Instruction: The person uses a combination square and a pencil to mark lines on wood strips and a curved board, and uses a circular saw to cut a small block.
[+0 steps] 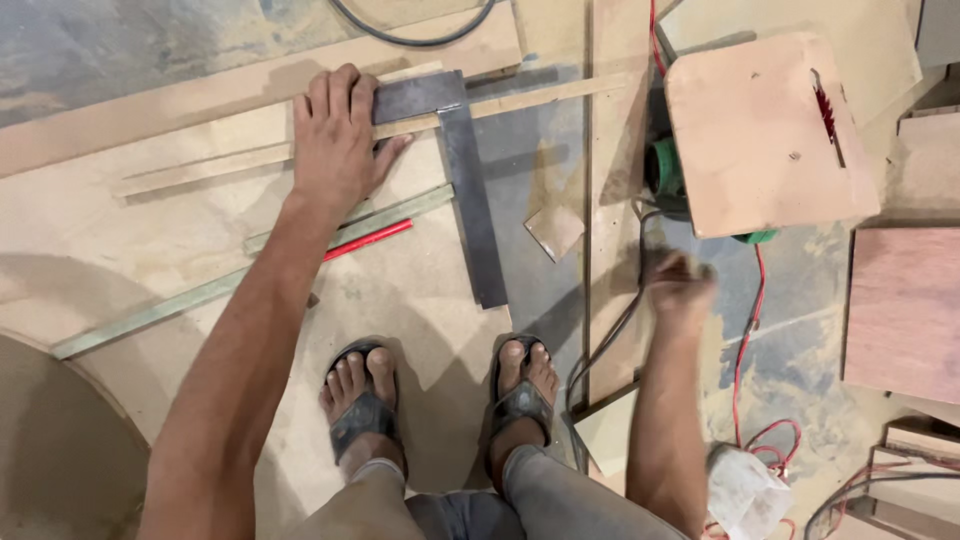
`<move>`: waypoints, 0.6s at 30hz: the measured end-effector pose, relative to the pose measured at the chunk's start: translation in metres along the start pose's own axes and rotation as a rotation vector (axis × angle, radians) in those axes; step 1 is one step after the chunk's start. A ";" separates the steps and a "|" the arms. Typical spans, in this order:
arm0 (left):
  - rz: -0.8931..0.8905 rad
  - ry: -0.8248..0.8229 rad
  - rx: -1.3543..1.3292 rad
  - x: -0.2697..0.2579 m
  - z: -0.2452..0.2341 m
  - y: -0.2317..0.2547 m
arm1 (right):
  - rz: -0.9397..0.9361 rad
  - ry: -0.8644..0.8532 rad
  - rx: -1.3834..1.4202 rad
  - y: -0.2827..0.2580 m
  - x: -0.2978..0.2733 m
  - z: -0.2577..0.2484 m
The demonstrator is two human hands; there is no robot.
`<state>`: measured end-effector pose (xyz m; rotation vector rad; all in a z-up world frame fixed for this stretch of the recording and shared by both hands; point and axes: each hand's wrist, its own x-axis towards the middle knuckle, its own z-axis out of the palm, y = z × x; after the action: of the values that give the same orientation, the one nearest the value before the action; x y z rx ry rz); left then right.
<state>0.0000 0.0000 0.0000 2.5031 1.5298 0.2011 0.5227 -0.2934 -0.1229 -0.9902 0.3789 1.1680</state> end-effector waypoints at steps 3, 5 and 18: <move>0.034 0.035 0.000 0.002 0.000 0.003 | -0.135 0.266 0.177 -0.059 0.000 0.074; 0.055 0.082 0.021 0.002 -0.003 0.005 | -0.148 0.207 0.115 -0.071 0.009 0.110; -0.012 0.078 -0.038 0.006 0.001 0.014 | -0.366 -0.175 -0.377 -0.113 -0.013 0.326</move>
<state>0.0149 -0.0006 0.0022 2.4834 1.5543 0.3273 0.5441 -0.0433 0.1147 -1.2121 -0.1677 0.9964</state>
